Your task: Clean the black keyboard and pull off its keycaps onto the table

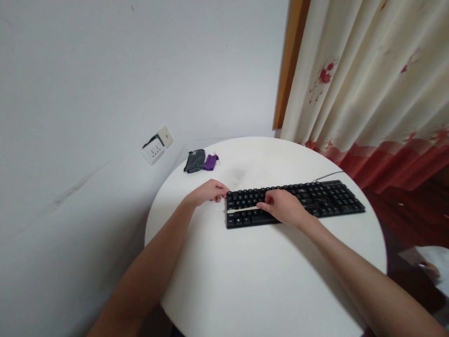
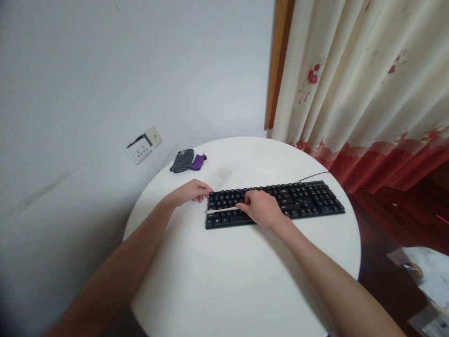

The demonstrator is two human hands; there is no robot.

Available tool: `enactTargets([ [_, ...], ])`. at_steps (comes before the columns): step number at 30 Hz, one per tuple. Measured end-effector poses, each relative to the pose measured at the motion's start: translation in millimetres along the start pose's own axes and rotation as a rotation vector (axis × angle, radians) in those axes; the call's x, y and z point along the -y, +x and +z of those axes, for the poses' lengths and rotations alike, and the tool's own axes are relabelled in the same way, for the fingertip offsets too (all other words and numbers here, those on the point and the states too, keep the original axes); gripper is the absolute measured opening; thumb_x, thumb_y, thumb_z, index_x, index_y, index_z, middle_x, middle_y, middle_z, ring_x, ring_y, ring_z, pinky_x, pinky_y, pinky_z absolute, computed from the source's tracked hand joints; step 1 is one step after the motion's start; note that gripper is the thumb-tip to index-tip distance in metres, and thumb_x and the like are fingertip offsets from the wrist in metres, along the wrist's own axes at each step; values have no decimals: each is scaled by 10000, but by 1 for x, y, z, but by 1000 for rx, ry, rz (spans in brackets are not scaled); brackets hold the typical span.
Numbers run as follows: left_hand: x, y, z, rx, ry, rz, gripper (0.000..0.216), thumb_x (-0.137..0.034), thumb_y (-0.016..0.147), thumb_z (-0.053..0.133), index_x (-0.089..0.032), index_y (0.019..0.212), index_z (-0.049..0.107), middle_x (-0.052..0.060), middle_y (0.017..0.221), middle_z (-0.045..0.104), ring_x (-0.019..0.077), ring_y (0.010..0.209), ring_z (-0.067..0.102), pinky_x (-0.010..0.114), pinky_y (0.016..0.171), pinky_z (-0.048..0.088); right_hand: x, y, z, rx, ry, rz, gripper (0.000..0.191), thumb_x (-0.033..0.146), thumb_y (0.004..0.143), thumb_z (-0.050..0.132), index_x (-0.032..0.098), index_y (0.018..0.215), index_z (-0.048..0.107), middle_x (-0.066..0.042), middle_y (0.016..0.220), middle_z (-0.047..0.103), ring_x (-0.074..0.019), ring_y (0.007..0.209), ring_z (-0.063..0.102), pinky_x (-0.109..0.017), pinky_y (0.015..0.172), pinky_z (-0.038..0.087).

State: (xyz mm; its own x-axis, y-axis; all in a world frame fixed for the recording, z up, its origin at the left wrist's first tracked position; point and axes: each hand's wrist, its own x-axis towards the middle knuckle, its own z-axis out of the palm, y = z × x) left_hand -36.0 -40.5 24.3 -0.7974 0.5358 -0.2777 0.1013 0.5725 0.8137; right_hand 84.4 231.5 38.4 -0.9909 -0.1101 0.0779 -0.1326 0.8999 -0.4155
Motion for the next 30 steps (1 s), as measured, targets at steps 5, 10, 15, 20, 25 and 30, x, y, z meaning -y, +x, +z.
enactTargets([
  [5,-2,-1,0,-3,-5,-6,358,-442,748,626,-132,883,743,66,789,686,105,549,525,226,490,310,4,-2,2,-2,9,-2,328,499,828,614,205,684,624,-39,690,672,-175,642,575,-278,530,274],
  [10,-6,-2,2,-11,1,-21,357,-438,737,621,-130,868,744,73,799,693,107,546,523,231,491,306,5,-2,3,-4,2,-3,321,494,836,616,207,692,624,-39,698,677,-178,650,586,-274,532,277],
  [15,-7,-2,2,-9,-5,-25,365,-459,733,628,-137,863,741,68,791,690,107,553,520,227,492,310,6,-2,3,8,3,1,322,495,834,615,209,687,620,-40,702,682,-183,661,594,-270,526,267],
  [20,-5,-1,2,-2,-11,-24,345,-432,734,627,-134,867,740,70,802,689,104,548,519,227,490,303,5,-1,3,17,8,8,328,502,831,607,209,684,621,-42,699,682,-182,652,590,-269,524,264],
  [25,-3,-1,1,-2,-13,-23,353,-441,732,627,-136,868,740,70,805,691,105,548,524,229,491,303,3,-1,2,17,3,10,348,515,825,615,202,673,621,-46,695,676,-174,637,580,-276,525,266],
  [30,-4,-1,1,4,-7,-25,350,-436,729,626,-140,876,743,69,818,693,106,556,528,228,492,305,2,0,0,23,6,4,350,517,822,616,203,665,620,-43,688,671,-171,630,568,-279,522,280],
])
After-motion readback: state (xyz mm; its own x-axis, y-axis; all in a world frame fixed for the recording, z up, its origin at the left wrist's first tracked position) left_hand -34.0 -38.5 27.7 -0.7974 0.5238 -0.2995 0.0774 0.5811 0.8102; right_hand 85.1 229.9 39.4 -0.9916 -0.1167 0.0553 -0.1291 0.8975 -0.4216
